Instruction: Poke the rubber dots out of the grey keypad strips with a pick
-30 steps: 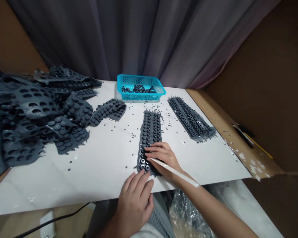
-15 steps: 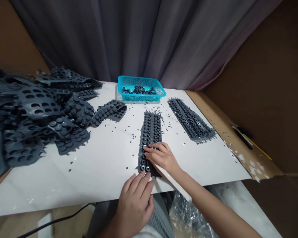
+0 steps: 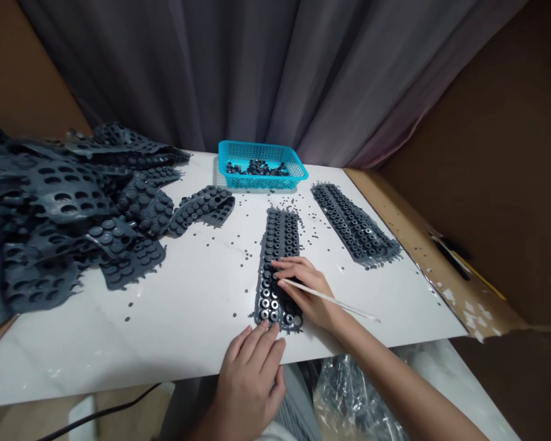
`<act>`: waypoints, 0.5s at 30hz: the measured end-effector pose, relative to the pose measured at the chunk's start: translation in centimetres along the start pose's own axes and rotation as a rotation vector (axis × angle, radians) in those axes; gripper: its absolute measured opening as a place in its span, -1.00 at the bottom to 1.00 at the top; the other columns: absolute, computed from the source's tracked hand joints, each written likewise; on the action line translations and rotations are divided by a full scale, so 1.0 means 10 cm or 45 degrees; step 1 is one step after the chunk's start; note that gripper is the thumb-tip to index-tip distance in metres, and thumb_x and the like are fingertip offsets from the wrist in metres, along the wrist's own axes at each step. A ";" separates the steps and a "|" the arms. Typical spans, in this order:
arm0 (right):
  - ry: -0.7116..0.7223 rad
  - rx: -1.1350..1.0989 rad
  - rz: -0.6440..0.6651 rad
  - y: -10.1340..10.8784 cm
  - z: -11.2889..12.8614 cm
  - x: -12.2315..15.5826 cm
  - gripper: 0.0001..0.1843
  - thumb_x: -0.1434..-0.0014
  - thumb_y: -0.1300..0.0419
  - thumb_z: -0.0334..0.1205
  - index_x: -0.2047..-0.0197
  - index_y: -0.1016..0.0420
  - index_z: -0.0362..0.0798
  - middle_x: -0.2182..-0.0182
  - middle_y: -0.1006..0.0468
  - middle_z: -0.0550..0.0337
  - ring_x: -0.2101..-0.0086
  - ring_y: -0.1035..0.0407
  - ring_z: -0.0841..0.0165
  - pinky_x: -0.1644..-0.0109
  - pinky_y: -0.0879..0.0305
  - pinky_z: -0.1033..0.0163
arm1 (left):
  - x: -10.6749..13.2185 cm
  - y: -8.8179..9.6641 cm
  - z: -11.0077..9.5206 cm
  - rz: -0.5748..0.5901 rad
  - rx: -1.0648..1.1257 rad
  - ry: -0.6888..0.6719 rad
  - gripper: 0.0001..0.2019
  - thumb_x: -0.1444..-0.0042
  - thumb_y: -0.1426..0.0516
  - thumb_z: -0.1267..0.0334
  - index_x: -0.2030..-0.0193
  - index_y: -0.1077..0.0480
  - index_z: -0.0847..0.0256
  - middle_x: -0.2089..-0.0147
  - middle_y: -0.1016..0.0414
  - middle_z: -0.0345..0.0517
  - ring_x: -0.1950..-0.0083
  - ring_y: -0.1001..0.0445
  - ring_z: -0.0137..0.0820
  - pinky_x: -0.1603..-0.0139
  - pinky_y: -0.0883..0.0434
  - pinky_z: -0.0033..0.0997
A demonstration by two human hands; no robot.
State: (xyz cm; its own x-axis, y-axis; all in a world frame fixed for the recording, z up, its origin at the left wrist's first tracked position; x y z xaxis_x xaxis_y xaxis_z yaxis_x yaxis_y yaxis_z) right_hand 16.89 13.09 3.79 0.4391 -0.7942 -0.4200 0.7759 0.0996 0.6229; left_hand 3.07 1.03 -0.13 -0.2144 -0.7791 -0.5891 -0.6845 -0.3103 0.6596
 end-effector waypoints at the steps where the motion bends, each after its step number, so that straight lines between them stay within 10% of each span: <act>1: -0.004 -0.017 0.018 -0.02 0.00 0.01 -0.89 -0.26 -0.14 -0.27 0.17 -0.48 0.01 0.07 -0.59 0.05 -0.03 -0.37 0.22 -0.09 -0.35 -0.01 | 0.00 0.00 0.00 -0.006 0.000 -0.001 -0.77 -0.14 -0.05 0.36 0.10 -0.46 0.17 -0.05 -0.53 -0.16 -0.09 -0.44 -0.32 -0.21 -0.19 -0.31; 9: 0.022 0.078 0.066 -0.11 -0.06 0.04 -0.88 -0.25 -0.15 -0.24 0.16 -0.51 0.02 0.09 -0.61 0.08 -0.02 -0.37 0.21 -0.08 -0.32 -0.01 | 0.01 -0.03 0.01 0.006 -0.022 -0.012 -0.76 -0.14 -0.05 0.35 0.10 -0.47 0.18 -0.04 -0.54 -0.13 -0.09 -0.44 -0.30 -0.20 -0.19 -0.29; 15: 0.373 0.554 0.098 -0.15 -0.11 -0.01 -0.84 -0.30 -0.10 -0.31 0.18 -0.51 0.04 0.09 -0.62 0.20 0.09 -0.42 0.26 0.00 -0.25 0.05 | 0.02 -0.03 0.01 0.019 -0.009 -0.005 -0.77 -0.14 -0.06 0.34 0.09 -0.47 0.17 -0.06 -0.53 -0.15 -0.11 -0.43 -0.32 -0.20 -0.19 -0.30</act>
State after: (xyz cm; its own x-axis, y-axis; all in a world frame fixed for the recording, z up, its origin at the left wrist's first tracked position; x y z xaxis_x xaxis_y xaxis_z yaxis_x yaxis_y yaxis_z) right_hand 16.15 13.69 2.14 0.6435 -0.5876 -0.4905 0.5042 -0.1566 0.8492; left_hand 3.13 1.07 -0.46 -0.2270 -0.7816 -0.5810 -0.6762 -0.3029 0.6716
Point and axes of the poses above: each hand's wrist, its own x-axis away from the middle knuckle, its own y-axis out of the back of the hand, z = x × y, the point moved 4 cm from there along -x, towards the middle knuckle
